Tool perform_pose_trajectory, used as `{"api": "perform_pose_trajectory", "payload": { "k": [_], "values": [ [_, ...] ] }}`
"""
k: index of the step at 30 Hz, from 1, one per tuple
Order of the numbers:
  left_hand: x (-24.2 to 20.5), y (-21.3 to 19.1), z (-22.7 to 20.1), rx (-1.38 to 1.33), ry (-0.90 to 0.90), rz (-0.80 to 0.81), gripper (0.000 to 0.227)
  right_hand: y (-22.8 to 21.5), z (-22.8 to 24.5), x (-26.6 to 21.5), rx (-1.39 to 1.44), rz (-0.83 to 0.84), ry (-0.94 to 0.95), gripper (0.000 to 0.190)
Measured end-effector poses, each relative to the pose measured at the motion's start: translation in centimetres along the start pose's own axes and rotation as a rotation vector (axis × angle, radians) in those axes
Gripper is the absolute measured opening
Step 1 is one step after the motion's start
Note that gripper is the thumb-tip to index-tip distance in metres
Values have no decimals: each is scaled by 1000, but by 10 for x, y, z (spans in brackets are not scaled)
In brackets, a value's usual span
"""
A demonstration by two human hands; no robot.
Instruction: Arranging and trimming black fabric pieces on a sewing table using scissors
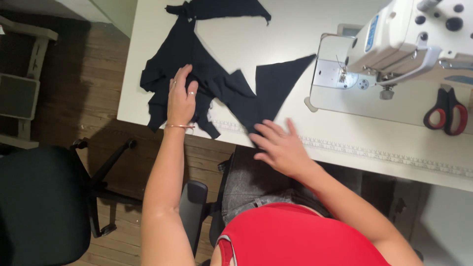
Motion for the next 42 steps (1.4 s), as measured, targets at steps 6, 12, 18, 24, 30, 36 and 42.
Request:
{"api": "perform_pose_trajectory", "payload": {
  "k": [6,12,18,24,30,36,42],
  "values": [
    [-3,-6,36,145,100,-3,38,-74,-80,-75,14,-112,143,32],
    [-36,33,-108,-53,354,3,27,-101,-94,-101,48,-169,242,15],
    [-77,112,-205,75,361,165,52,-126,-80,-91,253,-460,322,37],
    [-67,122,-204,186,272,142,12,-94,-97,-12,410,-517,346,28],
    [-59,104,-214,60,136,232,21,-86,-104,-9,316,-524,404,23],
    [-51,90,-233,108,32,517,52,-87,-103,-10,351,-513,464,26],
    [-45,98,-208,197,-84,479,23,-74,-111,-12,313,-435,398,16]
  ]
}}
Point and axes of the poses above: each hand's wrist, its own x-axis towards the middle knuckle, its own y-axis out of the palm, z = x × y, the point moved 5 cm from there along x, towards the middle knuckle, and after that the axes turned 10 degrees about x, right-handed, at the moved point
